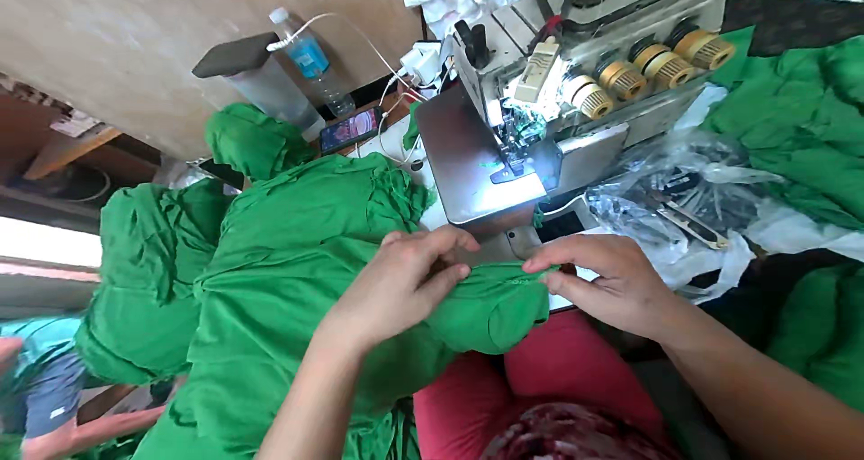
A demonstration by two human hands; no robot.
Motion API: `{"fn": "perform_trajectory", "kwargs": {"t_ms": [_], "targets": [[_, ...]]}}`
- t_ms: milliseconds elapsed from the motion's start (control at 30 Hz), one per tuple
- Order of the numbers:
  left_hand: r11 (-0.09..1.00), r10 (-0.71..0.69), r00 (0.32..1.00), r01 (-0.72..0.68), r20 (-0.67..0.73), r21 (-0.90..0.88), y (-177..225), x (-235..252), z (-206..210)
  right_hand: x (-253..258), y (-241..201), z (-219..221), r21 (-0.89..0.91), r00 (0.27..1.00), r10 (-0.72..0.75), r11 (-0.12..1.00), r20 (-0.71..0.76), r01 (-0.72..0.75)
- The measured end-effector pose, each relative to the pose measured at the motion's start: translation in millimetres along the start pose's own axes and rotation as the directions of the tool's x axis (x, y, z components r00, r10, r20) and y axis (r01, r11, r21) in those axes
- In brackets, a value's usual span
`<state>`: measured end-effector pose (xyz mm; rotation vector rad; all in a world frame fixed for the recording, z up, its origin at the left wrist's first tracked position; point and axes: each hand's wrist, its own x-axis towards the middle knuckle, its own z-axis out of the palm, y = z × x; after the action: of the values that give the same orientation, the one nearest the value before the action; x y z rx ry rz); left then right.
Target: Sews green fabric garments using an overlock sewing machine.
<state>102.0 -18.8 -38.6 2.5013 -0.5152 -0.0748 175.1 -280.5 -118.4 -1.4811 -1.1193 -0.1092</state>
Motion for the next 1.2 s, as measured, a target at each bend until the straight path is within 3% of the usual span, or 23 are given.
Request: {"fn": "perform_trajectory", "kwargs": {"t_ms": [200, 267, 367, 500, 667, 833, 1033, 1200], "targets": [[0.995, -0.009, 1.0, 0.009, -0.001, -0.102, -22, -8, -10, -1, 7, -1, 0.171, 0.992, 0.088, 0.98, 0.092, -0.103], [0.99, -0.017, 0.997, 0.007, -0.075, -0.141, -20, -6, -11, -1, 10, -1, 0.235, 0.989, 0.099, 0.964, 0.112, -0.123], [0.996, 0.055, 0.975, -0.068, -0.217, -0.05, -16, -1, -16, -1, 14, -4, 0.274, 0.989, 0.102, 0.953, 0.112, -0.129], [0.986, 0.131, 0.952, -0.097, -0.275, 0.135, -8, 6, -23, 1, 20, -9, 0.241, 0.99, 0.125, 0.961, 0.065, -0.137], [0.977, 0.172, 0.951, -0.131, -0.255, 0.17, 2, 18, -13, 22, 1, 15, 0.136, 0.963, 0.269, 0.955, -0.014, -0.264], [0.973, 0.112, 0.937, -0.035, -0.33, 0.23, 3, 15, -21, 31, 3, 28, 0.128, 0.964, 0.265, 0.957, -0.011, -0.262], [0.996, -0.033, 0.903, -0.007, -0.429, -0.09, -17, 4, -21, 28, 9, 11, 0.163, 0.946, 0.323, 0.933, 0.019, -0.321], [0.931, -0.174, 0.916, 0.033, -0.362, -0.365, -8, 13, -21, 23, 13, 10, 0.227, 0.961, 0.271, 0.941, -0.061, -0.251]]}}
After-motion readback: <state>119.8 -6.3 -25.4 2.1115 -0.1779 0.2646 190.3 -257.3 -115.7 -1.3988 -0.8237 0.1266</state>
